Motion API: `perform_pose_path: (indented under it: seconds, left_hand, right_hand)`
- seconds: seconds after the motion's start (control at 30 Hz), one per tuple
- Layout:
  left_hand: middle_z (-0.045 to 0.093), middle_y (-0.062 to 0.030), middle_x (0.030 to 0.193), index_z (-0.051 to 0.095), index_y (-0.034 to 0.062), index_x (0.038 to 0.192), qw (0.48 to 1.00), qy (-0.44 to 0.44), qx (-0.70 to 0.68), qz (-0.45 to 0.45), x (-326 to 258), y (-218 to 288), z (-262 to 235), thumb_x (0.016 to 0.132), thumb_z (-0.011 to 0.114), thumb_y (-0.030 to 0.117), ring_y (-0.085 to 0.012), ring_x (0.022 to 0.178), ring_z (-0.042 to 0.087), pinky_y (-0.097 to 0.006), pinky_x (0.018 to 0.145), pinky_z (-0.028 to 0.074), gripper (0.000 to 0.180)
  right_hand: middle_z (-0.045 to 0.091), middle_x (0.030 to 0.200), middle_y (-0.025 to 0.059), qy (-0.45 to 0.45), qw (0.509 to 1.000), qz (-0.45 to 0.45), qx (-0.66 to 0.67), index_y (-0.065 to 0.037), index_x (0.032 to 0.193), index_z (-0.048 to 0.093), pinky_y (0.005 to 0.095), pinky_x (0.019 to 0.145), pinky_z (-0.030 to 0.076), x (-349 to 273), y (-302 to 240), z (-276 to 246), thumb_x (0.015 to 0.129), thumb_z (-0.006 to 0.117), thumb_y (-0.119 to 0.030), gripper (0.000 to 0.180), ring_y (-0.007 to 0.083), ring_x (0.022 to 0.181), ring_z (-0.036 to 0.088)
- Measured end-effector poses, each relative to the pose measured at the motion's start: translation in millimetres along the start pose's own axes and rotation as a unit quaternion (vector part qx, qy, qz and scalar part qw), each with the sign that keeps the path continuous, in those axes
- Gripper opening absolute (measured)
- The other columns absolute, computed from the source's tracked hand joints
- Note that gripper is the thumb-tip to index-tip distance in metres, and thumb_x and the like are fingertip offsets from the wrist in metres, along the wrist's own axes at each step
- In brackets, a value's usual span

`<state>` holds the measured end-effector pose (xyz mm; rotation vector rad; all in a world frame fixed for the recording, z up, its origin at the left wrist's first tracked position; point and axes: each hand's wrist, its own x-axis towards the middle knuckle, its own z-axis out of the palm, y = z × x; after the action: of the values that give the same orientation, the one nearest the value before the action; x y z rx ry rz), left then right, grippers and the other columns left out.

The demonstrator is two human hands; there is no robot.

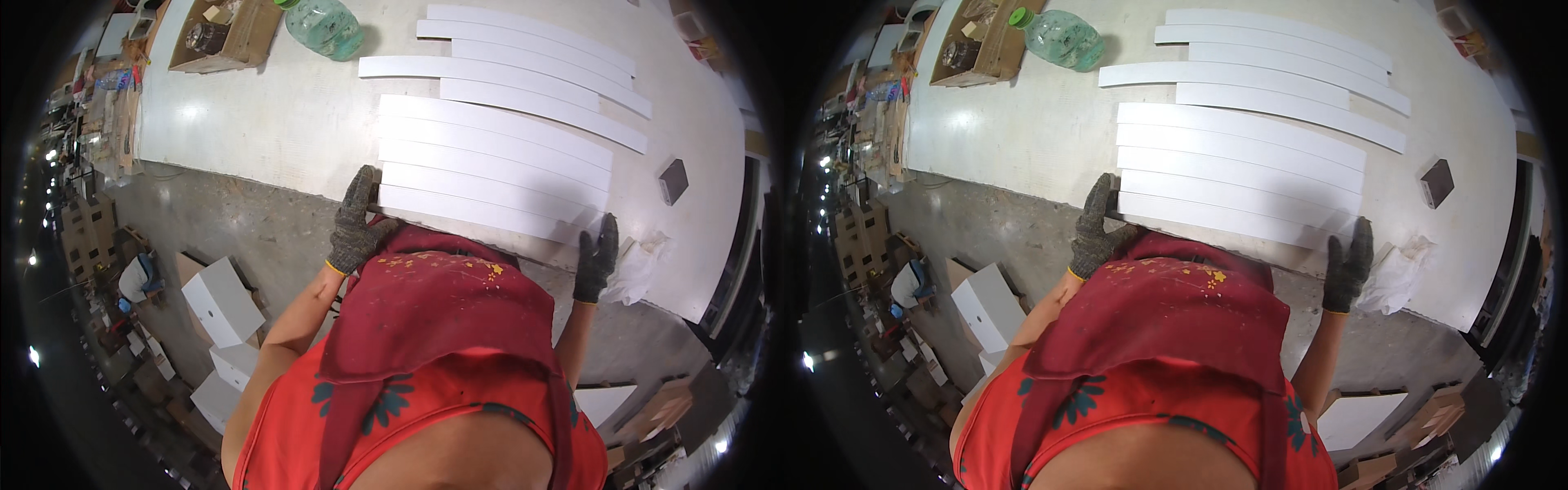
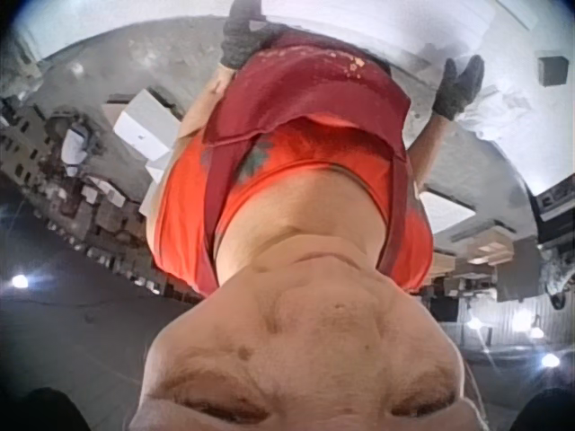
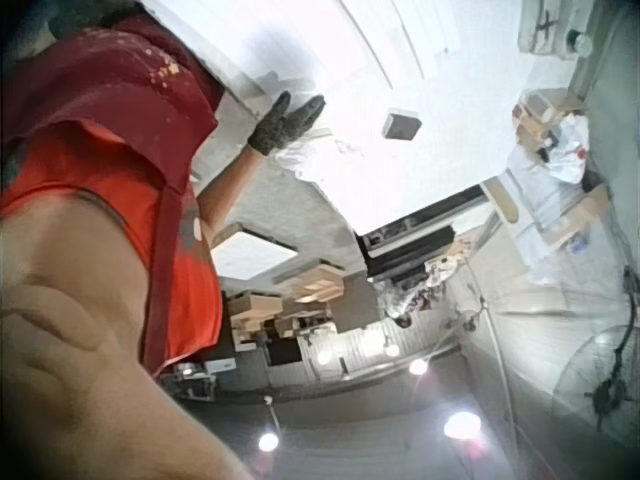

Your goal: The person sands the surface and edges of white wooden strips using a sanding block. They rearrange the strips on the table and wipe them with a cloth.

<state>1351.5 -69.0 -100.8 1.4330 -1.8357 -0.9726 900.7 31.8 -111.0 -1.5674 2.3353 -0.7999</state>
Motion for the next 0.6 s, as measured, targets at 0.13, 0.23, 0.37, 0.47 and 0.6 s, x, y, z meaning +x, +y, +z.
perform_pose_path:
  seconds: [0.13, 0.23, 0.37, 0.47, 0.6]
  left_hand:
    - [0.051, -0.0173, 0.142, 0.040, 0.0041, 0.147, 0.997, -0.029, -0.034, -0.066, 10, -9, 1, 0.064, 0.086, 0.002, -0.0288, 0.131, 0.050, -0.039, 0.103, 0.048, 0.094]
    - [0.051, -0.0169, 0.142, 0.045, 0.0037, 0.143, 0.992, -0.050, 0.118, 0.017, 24, -11, -5, 0.061, 0.088, 0.006, -0.0297, 0.130, 0.051, -0.039, 0.103, 0.048, 0.093]
    - [0.051, -0.0173, 0.141, 0.048, 0.0053, 0.142, 0.997, -0.055, 0.058, -0.009, 25, -12, -5, 0.061, 0.088, 0.007, -0.0313, 0.125, 0.055, -0.039, 0.101, 0.050, 0.090]
    - [0.053, -0.0172, 0.139, 0.050, 0.0042, 0.139, 0.999, -0.037, 0.016, -0.006, 18, -25, -1, 0.064, 0.088, 0.009, -0.0307, 0.126, 0.055, -0.039, 0.103, 0.049, 0.085]
    - [0.056, -0.0176, 0.137, 0.052, 0.0023, 0.137, 1.000, -0.020, -0.002, 0.006, 23, -25, 4, 0.063, 0.089, 0.008, -0.0303, 0.127, 0.054, -0.039, 0.104, 0.048, 0.083]
  right_hand:
    - [0.034, 0.153, 0.0203, -0.063, 0.990, -0.107, -0.070, -0.010, 0.149, 0.040, 0.0502, 0.114, 0.029, -4, -28, -6, 0.072, 0.083, -0.024, 0.089, 0.0399, 0.141, 0.033]
    - [0.031, 0.155, 0.0209, -0.078, 0.985, -0.086, -0.129, -0.012, 0.148, 0.041, 0.0537, 0.113, 0.028, -9, -28, -1, 0.068, 0.085, -0.026, 0.092, 0.0433, 0.141, 0.030]
    - [0.031, 0.155, 0.0209, -0.064, 0.990, -0.066, -0.107, -0.012, 0.146, 0.043, 0.0542, 0.112, 0.029, -6, -24, 1, 0.065, 0.086, -0.026, 0.093, 0.0434, 0.139, 0.032]
    - [0.034, 0.153, 0.0207, -0.061, 0.990, -0.082, -0.095, -0.011, 0.144, 0.046, 0.0533, 0.111, 0.031, -3, -19, -1, 0.063, 0.087, -0.026, 0.092, 0.0420, 0.138, 0.035]
    - [0.039, 0.151, 0.0203, -0.043, 0.986, -0.107, -0.119, -0.010, 0.141, 0.050, 0.0507, 0.111, 0.033, 8, -13, 3, 0.060, 0.089, -0.026, 0.091, 0.0395, 0.136, 0.038]
